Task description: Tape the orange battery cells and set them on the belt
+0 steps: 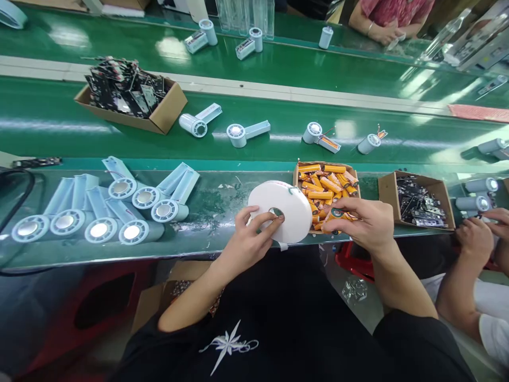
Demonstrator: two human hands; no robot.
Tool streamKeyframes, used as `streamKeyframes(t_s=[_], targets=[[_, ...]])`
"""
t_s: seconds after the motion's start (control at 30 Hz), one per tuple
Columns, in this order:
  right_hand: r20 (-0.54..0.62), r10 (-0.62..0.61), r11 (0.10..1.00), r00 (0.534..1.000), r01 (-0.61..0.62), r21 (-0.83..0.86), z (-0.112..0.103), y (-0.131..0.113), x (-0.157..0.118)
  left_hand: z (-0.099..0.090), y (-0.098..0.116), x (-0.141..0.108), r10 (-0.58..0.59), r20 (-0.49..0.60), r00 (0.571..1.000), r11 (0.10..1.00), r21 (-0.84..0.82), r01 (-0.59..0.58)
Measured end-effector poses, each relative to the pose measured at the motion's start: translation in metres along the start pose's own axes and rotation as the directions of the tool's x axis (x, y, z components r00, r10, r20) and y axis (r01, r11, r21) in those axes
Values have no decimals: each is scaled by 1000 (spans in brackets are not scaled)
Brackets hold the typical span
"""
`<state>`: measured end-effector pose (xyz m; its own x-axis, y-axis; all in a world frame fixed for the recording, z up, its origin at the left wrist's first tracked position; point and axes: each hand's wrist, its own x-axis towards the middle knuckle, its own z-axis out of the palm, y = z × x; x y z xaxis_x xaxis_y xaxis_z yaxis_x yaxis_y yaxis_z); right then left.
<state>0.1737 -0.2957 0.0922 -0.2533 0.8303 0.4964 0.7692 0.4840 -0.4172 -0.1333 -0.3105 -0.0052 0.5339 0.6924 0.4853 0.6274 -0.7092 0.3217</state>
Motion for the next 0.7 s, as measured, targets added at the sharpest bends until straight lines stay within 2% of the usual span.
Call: streamKeyframes(t_s=[0.13,0.33,0.5,0.6,0.7], targets=[[11,-40,991,999,41,-129,3,-1,3,0,0,-1,75,60,995,996,40,-78],[54,-115,983,992,122,-137,4,2,7,4,-1,-5,124,80,989,989,70,-130],[87,-157,981,984,166,-101,2,6,8,-1,2,-1,161,129,978,976,126,-177],[187,-116,987,975,135,-93,6,7,6,-4,2,2,185,134,974,973,116,-201],[258,-30,999,966,38,-27,7,8,3,-8,0,4,189,115,975,973,115,-202]])
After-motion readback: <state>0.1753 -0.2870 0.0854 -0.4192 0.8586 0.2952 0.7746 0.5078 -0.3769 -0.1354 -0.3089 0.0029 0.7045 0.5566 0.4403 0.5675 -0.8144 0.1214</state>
